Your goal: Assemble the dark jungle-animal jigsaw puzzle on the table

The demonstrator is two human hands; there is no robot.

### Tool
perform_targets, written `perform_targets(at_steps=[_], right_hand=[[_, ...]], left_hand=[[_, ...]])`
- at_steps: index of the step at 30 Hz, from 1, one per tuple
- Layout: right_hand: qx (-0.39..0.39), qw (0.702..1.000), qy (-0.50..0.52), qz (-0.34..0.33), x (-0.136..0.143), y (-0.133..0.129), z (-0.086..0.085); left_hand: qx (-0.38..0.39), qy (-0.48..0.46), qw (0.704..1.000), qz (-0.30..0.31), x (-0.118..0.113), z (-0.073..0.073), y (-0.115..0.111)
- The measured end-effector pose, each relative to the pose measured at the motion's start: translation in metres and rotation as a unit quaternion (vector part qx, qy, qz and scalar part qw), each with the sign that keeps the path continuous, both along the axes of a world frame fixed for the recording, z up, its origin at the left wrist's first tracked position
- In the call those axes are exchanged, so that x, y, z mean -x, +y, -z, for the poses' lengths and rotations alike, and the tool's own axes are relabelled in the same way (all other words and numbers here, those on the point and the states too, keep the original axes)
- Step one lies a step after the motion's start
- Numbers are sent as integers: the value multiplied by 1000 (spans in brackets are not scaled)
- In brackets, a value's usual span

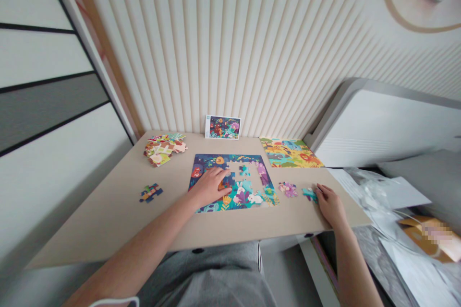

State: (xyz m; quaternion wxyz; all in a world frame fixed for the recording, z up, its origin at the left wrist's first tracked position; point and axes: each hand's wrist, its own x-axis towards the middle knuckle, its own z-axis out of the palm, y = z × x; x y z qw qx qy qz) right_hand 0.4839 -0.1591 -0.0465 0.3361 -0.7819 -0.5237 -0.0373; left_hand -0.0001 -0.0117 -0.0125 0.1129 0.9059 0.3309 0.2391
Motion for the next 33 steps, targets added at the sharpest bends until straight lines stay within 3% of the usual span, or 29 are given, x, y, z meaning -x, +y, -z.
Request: perform_targets(at_steps=[4, 8, 11, 15, 18, 24, 27, 29, 33], right_hand=[[19, 1000, -21, 14, 1, -1, 0], [11, 997, -52, 55, 21, -12, -3], [52, 989, -111, 87, 40, -24, -5], [100, 983, -136, 78, 58, -32, -8], [79, 985, -148, 42, 66, -25, -10], [70, 981, -132, -122, 81, 6, -17], [73, 980, -114, -143, 88, 14, -22], [60, 985, -109, -116, 89, 14, -23], [28, 994, -101, 15, 84, 12, -20]], left_hand=[[-1, 1, 1000, 1, 0, -1, 0], [-1, -5, 1000, 2, 0, 0, 0], [-6, -6, 1000, 0, 0, 0, -1], [-9, -2, 1000, 4, -1, -1, -1], [-6, 3, 1000, 5, -1, -2, -2], [-6, 8, 1000, 3, 0, -2, -2], [-4, 7, 1000, 3, 0, -1, -1], [-3, 5, 1000, 2, 0, -1, -1], [-6, 2, 1000, 3, 0, -2, -2]])
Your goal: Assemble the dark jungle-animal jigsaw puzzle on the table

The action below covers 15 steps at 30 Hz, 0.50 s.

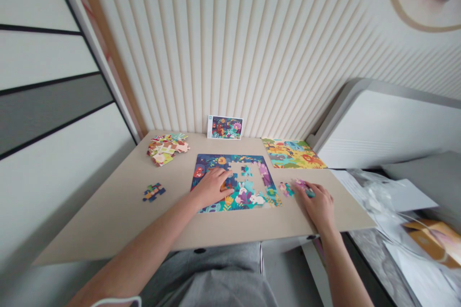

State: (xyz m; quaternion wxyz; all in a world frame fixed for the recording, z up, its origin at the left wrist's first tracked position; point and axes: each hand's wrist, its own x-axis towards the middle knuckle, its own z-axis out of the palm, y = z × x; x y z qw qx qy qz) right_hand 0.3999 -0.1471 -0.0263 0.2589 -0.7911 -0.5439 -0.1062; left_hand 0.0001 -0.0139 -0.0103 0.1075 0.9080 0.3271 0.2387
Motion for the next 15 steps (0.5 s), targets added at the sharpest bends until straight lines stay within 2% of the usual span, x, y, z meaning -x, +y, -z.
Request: perform_targets(at_steps=[2, 4, 10, 15], right_hand=[[9, 999, -10, 30, -1, -1, 2], [14, 999, -37, 25, 3, -1, 2], [36, 988, -89, -117, 15, 2, 1], [44, 989, -58, -131, 2, 7, 11]], left_hand=[[0, -4, 1000, 12, 0, -2, -2], [1, -4, 999, 34, -1, -4, -4], [-10, 18, 998, 65, -4, -10, -15], [-22, 54, 995, 83, -2, -15, -20]])
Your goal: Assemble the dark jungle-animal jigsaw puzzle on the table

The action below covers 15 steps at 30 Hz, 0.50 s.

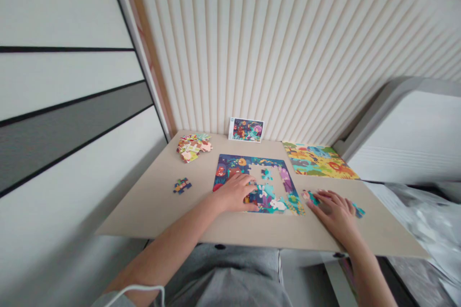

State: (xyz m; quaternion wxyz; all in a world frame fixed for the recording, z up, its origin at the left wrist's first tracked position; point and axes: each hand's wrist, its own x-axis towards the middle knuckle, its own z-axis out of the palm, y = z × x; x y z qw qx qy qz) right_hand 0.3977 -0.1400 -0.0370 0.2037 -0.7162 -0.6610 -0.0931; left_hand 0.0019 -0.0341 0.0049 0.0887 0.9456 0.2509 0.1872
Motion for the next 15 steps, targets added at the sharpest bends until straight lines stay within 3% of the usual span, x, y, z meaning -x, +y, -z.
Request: perform_targets(at_steps=[10, 15], right_hand=[[-11, 1000, -1, 1, -6, 1, 8], [-15, 1000, -1, -3, -10, 2, 13]], left_hand=[[-37, 43, 998, -6, 29, -21, -16], [-32, 41, 995, -84, 60, -23, -25]])
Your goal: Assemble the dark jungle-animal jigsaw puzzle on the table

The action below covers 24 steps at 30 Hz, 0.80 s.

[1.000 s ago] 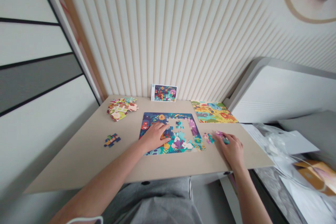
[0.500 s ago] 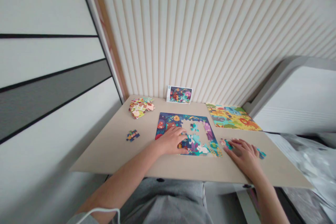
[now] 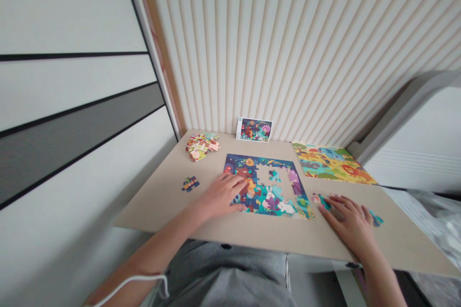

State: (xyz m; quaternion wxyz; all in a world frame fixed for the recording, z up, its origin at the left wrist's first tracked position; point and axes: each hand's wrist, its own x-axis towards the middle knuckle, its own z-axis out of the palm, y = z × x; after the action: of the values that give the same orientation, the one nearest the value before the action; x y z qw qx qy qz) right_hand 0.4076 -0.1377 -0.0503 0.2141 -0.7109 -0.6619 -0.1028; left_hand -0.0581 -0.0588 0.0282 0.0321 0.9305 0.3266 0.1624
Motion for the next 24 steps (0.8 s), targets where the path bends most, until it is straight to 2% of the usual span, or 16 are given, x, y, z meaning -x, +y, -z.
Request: perform_targets(at_steps=[3, 6, 8, 11, 18, 21, 24], right_hand=[[-1, 1000, -2, 0, 0, 0, 0], [1, 1000, -7, 1, 2, -1, -3], [5, 1000, -13, 0, 4, -2, -6], [5, 1000, -21, -3, 6, -2, -8], [-20, 999, -45, -13, 9, -6, -13], [-50, 997, -44, -41, 20, -4, -22], [-48, 994, -32, -96, 43, 8, -38]], left_hand=[[-16, 10, 992, -128, 41, 2, 3], [-13, 75, 963, -258, 89, 8, 12], [23, 113, 950, -291, 114, 13, 17], [63, 109, 950, -285, 132, 19, 21], [94, 32, 965, -243, 140, 23, 26], [123, -24, 969, -213, 141, 26, 30], [149, -83, 968, -182, 134, 25, 34]])
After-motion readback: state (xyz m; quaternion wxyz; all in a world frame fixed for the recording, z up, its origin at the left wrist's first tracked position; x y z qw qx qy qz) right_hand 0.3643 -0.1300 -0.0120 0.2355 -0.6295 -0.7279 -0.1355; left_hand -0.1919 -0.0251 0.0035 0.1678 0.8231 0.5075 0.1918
